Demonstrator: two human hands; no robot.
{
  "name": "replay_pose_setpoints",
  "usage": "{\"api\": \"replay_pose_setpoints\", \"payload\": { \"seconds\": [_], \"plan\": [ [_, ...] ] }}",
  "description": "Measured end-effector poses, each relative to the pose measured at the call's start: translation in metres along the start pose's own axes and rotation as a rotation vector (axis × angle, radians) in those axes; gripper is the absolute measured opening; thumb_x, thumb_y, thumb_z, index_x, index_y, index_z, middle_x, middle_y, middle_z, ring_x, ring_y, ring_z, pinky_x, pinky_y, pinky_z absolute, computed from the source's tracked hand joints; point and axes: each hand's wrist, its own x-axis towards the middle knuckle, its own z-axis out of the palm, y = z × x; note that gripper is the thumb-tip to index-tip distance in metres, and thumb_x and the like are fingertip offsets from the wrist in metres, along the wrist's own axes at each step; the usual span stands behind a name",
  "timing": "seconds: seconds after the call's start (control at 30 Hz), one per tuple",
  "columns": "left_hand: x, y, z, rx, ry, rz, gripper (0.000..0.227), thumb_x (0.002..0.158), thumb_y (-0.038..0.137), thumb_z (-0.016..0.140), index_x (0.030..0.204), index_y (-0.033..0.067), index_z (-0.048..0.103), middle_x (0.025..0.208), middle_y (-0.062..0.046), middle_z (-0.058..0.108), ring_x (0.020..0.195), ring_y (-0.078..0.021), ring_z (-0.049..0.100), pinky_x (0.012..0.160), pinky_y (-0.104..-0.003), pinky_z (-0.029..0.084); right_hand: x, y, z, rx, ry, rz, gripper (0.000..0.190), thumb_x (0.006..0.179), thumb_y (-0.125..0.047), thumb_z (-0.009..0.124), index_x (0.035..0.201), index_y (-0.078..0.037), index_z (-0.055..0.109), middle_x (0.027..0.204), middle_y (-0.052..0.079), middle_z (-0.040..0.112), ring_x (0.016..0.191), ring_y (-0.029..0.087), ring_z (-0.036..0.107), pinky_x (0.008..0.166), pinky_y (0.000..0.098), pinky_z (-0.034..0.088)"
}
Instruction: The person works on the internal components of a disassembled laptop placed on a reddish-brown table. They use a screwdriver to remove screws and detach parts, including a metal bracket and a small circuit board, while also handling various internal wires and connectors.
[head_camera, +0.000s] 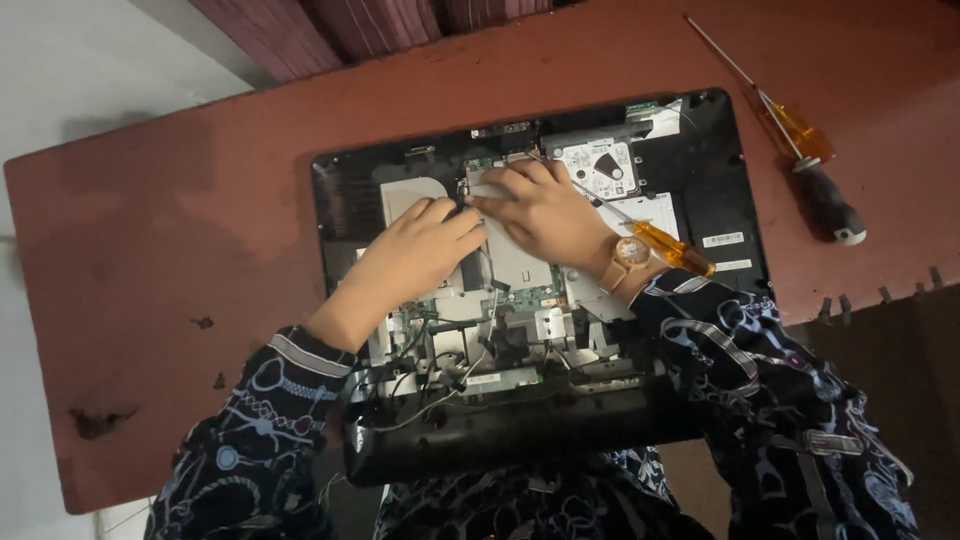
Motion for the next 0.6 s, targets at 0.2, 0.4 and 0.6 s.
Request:
{"api": "replay_pose_setpoints", "payload": {
  "seconds": [0.2,0.4,0.6],
  "plan": [
    [0.003,0.000,-0.016,0.238,0.239,0.135,0.018,0.088,0.010,0.074,0.102,0.0149,0.064,0.101,0.000,0.063,0.098,-0.0236,0.064,0.088,-0.034,0.055,0.002,-0.002,-0.005,0.020,0.009,0.009,0.028,0.099,-0.023,0.060,0.125,-0.024,0.071,0.137,0.003,0.058,0.122,0.027,0.051,0.091,0.0443,0.037],
    [0.003,0.005,-0.017,0.349,0.323,0.167,0.021,0.085,0.001,0.074,0.098,0.0139,0.063,0.090,0.000,0.061,0.088,-0.0180,0.065,0.084,-0.029,0.055,-0.001,0.000,-0.002,0.014,0.003,0.010,0.030,0.099,-0.023,0.061,0.128,-0.024,0.070,0.137,0.002,0.058,0.123,0.027,0.049,0.092,0.0437,0.036],
    [-0.005,0.005,0.008,0.082,0.394,-0.057,0.021,0.090,0.002,0.067,0.110,0.0075,0.063,0.098,-0.007,0.060,0.096,-0.0256,0.065,0.088,-0.036,0.054,-0.001,0.000,-0.003,0.052,-0.027,-0.007,0.041,0.095,-0.019,0.061,0.134,-0.025,0.065,0.138,0.004,0.056,0.123,0.030,0.050,0.090,0.0463,0.037]
  ]
}}
